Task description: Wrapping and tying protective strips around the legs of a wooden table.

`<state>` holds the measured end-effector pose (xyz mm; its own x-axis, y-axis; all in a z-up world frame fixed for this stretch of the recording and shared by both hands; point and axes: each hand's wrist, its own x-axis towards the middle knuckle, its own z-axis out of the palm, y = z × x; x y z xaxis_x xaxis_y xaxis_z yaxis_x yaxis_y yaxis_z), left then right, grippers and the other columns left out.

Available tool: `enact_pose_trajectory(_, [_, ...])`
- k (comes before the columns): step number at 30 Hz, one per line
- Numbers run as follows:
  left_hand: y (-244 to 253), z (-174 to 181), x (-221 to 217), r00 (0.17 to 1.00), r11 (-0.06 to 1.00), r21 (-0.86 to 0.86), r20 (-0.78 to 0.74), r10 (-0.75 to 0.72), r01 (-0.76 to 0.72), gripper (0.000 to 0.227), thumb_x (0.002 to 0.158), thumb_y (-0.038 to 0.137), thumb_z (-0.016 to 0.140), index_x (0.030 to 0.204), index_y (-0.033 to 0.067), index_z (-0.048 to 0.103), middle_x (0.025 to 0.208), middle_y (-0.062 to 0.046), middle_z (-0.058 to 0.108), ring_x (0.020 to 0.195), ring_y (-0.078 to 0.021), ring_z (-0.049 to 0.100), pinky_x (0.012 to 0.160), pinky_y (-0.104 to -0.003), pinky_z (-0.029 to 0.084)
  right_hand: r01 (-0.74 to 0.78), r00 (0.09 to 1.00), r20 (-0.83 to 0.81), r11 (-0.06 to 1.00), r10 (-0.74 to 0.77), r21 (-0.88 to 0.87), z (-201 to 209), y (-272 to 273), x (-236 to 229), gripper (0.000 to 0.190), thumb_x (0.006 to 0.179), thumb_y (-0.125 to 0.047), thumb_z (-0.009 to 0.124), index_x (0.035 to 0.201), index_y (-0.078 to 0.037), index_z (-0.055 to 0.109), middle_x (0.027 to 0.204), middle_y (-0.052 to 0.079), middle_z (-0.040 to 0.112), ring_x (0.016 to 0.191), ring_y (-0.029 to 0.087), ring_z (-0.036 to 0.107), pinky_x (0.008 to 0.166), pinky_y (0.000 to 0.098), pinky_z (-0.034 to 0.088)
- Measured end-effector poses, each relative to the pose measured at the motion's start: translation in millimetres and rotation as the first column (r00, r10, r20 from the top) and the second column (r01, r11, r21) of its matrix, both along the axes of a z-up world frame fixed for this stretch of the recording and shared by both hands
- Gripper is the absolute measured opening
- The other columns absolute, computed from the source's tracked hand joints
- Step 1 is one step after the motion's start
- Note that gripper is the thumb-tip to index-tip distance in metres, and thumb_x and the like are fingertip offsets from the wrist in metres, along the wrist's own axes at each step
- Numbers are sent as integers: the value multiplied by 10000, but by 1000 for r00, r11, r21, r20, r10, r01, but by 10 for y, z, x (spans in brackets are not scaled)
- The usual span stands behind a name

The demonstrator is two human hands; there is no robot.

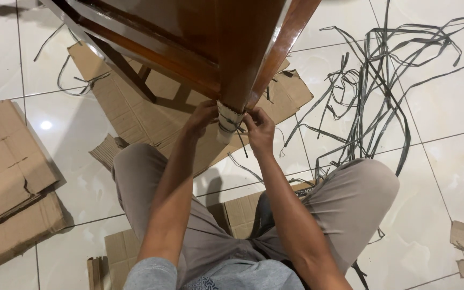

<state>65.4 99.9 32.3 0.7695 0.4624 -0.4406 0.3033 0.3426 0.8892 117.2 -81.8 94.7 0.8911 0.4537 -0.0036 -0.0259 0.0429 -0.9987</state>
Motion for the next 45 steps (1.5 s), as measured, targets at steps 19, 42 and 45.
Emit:
enact_pose_trajectory(19, [-653,-119,-344,820,818,78,121,560,-570,472,940,370,693,1203,-21,697,1078,-215,702,1047,-299,655,981,-479,484,98,958,284,984,-53,-147,-78,-132,-239,150,919,-9,723,1064,-43,747,1031,187,773,986,294,749,821,393,621])
enact_pose_trajectory(42, [-1085,157,-578,760,771,-73,132,636,-632,210,926,325,804,906,118,774,798,-40,726,728,-95,665,670,-312,524,97,937,-348,982,-35,163,-24,-81,-238,262,1083,-263,592,1104,-57,753,895,74,719,797,132,642,723,283,528])
enact_pose_trajectory(45, [-1068,367,-628,770,771,-41,53,636,-635,242,859,308,836,861,69,797,781,-98,751,760,-153,715,695,-368,577,102,939,-340,985,-49,140,-235,-103,-184,213,1068,-178,624,1143,-19,745,985,132,742,887,194,683,839,389,588])
